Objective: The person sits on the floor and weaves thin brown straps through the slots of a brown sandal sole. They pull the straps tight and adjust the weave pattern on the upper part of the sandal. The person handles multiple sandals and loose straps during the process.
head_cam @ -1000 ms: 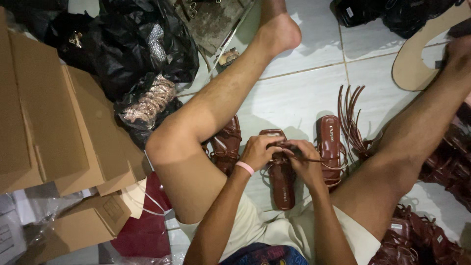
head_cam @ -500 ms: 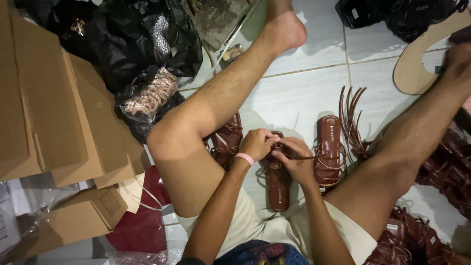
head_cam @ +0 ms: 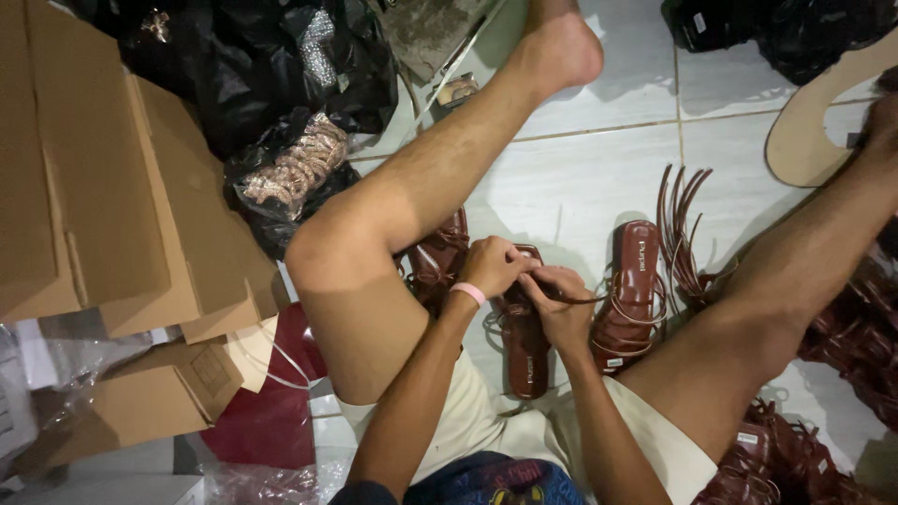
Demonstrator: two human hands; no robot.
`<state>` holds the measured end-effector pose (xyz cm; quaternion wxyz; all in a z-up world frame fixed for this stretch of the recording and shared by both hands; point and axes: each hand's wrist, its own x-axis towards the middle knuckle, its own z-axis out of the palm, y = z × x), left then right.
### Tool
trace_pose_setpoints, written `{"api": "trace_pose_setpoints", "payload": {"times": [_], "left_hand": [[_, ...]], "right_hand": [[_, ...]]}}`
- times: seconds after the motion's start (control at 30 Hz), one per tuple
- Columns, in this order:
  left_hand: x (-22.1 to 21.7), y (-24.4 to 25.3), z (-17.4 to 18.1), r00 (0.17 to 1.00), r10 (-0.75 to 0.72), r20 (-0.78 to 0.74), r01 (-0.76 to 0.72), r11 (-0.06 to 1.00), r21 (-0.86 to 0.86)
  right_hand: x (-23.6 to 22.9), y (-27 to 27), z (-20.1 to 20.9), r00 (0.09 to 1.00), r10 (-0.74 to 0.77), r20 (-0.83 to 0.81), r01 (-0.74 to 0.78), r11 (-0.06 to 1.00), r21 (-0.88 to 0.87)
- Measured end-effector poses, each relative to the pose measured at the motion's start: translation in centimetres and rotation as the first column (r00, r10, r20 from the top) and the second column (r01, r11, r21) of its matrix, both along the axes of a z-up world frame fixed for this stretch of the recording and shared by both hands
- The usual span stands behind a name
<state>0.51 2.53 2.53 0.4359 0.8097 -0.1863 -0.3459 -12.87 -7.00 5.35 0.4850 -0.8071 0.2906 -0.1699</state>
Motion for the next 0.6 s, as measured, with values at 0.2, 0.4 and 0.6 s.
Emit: {"api": "trace_pose_setpoints", "payload": {"times": [0.2,0.4,0.6], "left_hand": [[0.1,0.4,0.5,0.999,0.012,0.042,-0.012,1.0,0.009],[-0.5,3.3,3.2,0.985,-0.148,0.092,0.169,0.939,-0.301],[-3.5,3.1,3.8,0.991,-0.035,0.125,0.05,0.992,-0.116]], "right_hand": [[0.1,-1.0,1.4,0.992,0.124,-0.033,-0.121,0.989,0.08],[-0.7,-1.6,2.2,0.992,0.1,-0.07,-0.088,0.982,0.165],[-2.2,-0.2,0.2,0.999,-0.037,-0.016,0.04,0.959,0.282]]}}
